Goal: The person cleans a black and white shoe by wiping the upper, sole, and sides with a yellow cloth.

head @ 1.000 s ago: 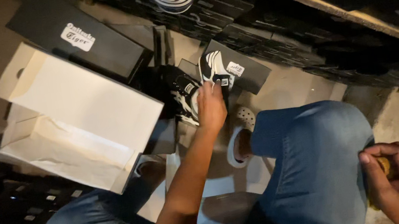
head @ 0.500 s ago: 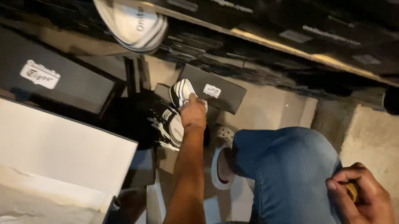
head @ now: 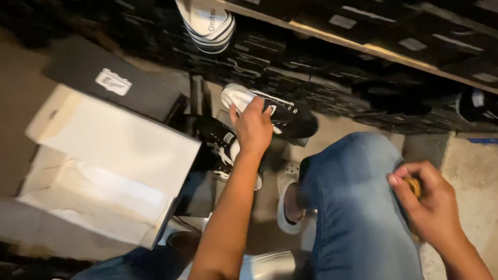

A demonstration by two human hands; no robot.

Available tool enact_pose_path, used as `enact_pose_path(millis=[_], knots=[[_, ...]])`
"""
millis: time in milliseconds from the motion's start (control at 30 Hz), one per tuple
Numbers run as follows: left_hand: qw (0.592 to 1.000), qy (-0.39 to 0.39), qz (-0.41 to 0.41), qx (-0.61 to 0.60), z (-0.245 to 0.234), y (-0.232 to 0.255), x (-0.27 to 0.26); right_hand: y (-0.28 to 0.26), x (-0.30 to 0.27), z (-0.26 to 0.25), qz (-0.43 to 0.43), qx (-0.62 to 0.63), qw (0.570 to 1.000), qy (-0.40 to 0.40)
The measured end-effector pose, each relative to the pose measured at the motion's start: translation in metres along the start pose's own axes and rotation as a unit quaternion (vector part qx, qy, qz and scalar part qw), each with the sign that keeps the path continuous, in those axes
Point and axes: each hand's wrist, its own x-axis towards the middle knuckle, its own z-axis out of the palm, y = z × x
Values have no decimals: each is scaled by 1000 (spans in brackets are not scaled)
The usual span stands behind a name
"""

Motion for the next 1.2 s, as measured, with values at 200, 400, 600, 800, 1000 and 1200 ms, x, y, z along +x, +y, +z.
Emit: enact_pose_path(millis=[200, 400, 600, 800, 1000, 1200], knots=[[935, 76, -196, -285, -92, 60, -70, -15, -14, -3, -175, 73, 976, 108], [831, 99, -85, -541, -162, 141, -185, -25, -43, -35, -251, 273, 928, 47], [726, -54, -103, -678, -171, 205, -295, 3, -83, -72, -297, 248, 920, 68], [926, -226, -34, -299, -169, 207, -348, 26, -106, -29, -207, 341, 915, 55], [929, -257, -99, -246, -162, 203, -353, -6, -113, -35, -201, 360, 911, -20], [709, -84, -146, -685, -130, 177, -330, -13, -120, -70, -226, 325, 917, 42]])
